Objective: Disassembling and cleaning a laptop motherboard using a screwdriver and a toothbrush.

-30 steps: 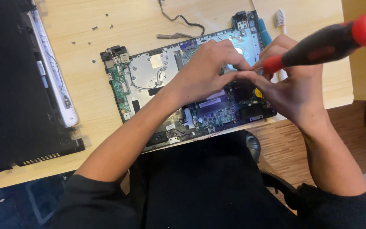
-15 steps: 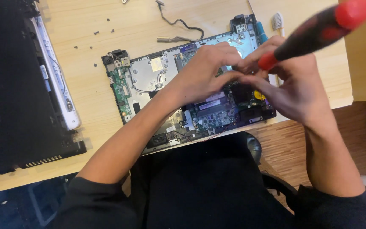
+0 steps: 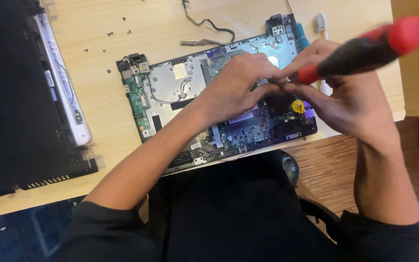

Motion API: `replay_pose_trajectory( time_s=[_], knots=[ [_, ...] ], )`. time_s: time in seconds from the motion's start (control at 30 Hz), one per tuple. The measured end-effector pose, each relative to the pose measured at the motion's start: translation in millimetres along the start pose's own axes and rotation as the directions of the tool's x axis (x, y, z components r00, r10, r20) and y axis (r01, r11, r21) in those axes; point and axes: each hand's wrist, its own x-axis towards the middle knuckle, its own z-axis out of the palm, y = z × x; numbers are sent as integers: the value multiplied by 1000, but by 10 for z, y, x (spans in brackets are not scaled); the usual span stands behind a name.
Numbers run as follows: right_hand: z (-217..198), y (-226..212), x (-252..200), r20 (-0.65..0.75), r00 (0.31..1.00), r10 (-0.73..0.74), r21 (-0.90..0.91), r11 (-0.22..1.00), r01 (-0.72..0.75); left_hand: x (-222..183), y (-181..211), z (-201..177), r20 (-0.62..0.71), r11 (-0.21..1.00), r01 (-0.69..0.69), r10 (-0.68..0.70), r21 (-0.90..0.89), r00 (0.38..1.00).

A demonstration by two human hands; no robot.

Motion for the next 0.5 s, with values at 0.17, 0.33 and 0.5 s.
replay_pose_trajectory(
  time_s=[0.17,0.33,0.5],
  knots=[
    [33,176,-52,-84,996,-39,-97,995,31,9,-16,-1,-38,998,3,-6,-68,999],
    [175,224,-96,-84,992,-99,-132,987,87,17,46,53,-175,990,54,-77,-132,982],
    [218,332,-65,-180,951,-250,-373,912,169,1,-56,105,-149,994,8,-25,-111,989]
  ],
)
